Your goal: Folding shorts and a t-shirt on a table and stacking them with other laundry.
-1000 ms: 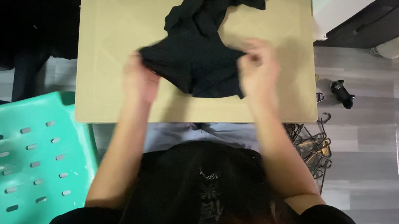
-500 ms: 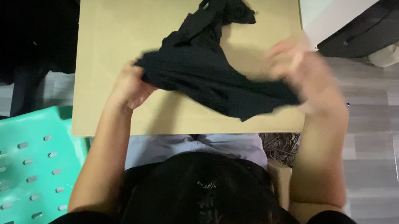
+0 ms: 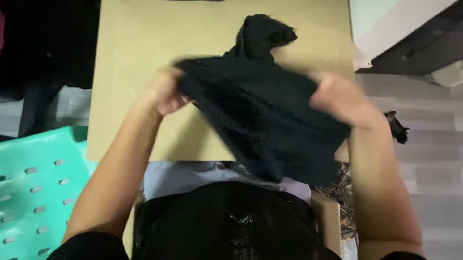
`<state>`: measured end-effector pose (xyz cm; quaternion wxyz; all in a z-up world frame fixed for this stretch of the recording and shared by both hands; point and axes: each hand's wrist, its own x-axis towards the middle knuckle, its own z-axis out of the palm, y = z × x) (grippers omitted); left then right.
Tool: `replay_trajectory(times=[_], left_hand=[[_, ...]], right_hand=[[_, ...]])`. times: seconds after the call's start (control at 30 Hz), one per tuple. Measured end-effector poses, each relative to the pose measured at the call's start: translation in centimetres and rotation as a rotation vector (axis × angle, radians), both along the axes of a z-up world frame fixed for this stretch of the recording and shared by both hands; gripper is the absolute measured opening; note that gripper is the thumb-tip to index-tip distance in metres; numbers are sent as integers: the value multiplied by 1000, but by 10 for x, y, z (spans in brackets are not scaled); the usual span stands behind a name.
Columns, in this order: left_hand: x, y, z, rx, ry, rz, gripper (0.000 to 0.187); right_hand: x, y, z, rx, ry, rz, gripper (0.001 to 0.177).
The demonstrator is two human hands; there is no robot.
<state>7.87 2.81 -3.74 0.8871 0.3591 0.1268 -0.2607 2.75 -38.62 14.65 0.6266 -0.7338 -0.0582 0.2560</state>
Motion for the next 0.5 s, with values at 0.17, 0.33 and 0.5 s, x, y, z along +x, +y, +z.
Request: replay_trajectory(times=[0.17,0.33,0.5], left_hand=[[-35,0,124,209,-488,-258,38],[-41,6,120,1259,-988,-933,58],[-39,21,137,18,-278,-121,46]], right_hand=[[-11,-11,-38,-694,-321,512,43],[-16,-37,-28,-81,-289,145,42],[-25,-38,18,475,-70,-722,48]])
